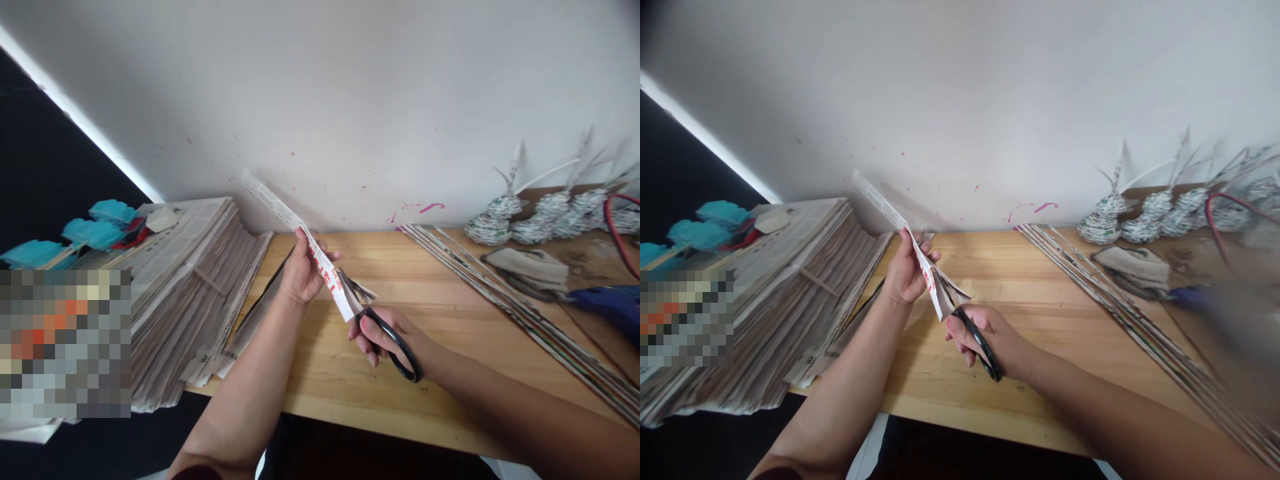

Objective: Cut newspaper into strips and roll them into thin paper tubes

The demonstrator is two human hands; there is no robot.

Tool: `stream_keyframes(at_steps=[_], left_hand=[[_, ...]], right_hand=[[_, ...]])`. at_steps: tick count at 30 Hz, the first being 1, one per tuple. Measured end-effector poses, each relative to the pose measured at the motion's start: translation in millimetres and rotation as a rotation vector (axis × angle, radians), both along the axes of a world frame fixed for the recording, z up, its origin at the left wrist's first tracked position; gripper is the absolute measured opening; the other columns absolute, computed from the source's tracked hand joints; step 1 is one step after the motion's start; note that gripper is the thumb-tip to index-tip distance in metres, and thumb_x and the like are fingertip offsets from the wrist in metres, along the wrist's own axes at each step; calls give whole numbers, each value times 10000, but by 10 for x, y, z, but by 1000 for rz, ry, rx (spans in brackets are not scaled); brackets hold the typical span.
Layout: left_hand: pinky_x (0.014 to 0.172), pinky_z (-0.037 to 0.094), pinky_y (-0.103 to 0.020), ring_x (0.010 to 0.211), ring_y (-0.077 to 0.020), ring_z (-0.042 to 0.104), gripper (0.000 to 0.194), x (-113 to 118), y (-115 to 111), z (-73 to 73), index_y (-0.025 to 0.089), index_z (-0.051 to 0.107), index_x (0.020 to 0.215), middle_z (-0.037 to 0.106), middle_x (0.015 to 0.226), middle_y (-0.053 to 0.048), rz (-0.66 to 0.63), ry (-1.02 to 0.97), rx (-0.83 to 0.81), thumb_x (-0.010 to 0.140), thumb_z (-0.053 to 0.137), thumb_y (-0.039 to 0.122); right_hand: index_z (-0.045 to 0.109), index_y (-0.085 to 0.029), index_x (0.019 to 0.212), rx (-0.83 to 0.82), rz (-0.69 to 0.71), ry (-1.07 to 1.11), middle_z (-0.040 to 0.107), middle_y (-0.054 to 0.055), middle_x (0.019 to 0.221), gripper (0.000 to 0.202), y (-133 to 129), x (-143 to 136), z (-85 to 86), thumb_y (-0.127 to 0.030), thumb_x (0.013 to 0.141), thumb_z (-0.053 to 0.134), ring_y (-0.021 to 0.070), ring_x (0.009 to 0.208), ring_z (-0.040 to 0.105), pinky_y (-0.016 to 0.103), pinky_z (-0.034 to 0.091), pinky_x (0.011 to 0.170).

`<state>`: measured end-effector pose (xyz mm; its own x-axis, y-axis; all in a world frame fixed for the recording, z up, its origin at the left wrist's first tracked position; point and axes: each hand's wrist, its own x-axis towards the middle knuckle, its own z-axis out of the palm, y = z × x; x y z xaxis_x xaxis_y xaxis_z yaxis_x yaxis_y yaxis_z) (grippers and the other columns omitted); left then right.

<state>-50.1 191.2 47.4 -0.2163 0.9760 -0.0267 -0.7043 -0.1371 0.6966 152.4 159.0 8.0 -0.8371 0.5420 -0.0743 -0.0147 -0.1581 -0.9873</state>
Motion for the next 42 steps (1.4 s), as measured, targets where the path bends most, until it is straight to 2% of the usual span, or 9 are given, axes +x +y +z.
stream_keyframes(at_steps=[6, 11, 19, 24, 29, 36, 42], left_hand=[[454, 481, -201, 496, -150, 655, 387, 23, -5, 19, 205, 455, 791, 539, 564, 50, 37, 43, -28, 905, 575, 554], [530, 526, -215, 473, -113, 611, 356, 30, 7, -12, 196, 499, 798, 531, 566, 52, 65, -3, -18, 920, 569, 524], [463, 493, -186, 495, -123, 637, 356, -61, -17, 50, 202, 453, 761, 501, 542, 56, -25, -31, -19, 980, 471, 481], [418, 461, -206, 573, -186, 698, 389, 16, -41, 72, 210, 426, 752, 502, 531, 52, -59, 53, -26, 935, 531, 536], [528, 508, -210, 550, -143, 669, 438, 72, -28, 64, 207, 426, 745, 504, 527, 61, 34, 90, -26, 884, 586, 590], [482, 477, -215, 499, -140, 637, 461, 181, -57, 53, 206, 447, 768, 533, 549, 61, -2, 115, -40, 833, 636, 621], [484, 484, -214, 460, -127, 610, 452, 296, -66, 4, 196, 464, 753, 537, 537, 50, -32, 118, -50, 843, 637, 605]], right_hand=[[601, -158, 831, -2, -13, -12, 540, -8, 677, 534, 5, 4, 0, -691, 866, 581, 86, 510, 517, 235, 431, 491], [615, -166, 833, -26, -39, -32, 545, -4, 664, 537, -1, 6, 37, -702, 844, 600, 89, 500, 510, 234, 381, 460], [606, -173, 839, -16, 16, -31, 519, -17, 667, 552, 47, 2, 44, -724, 810, 624, 85, 518, 494, 220, 424, 482], [633, -144, 877, 41, 23, -37, 522, -10, 664, 605, 60, 17, 53, -745, 829, 576, 94, 523, 497, 230, 425, 484], [613, -161, 799, 36, -3, -56, 537, 6, 675, 582, 56, 20, 39, -742, 829, 578, 108, 526, 516, 249, 428, 485], [549, -191, 801, 57, -53, -24, 525, -14, 665, 506, 43, 14, 62, -692, 870, 568, 104, 517, 518, 252, 444, 501], [549, -215, 852, 64, -115, -40, 520, -50, 619, 483, 17, -3, 171, -691, 821, 630, 89, 466, 496, 239, 422, 463]])
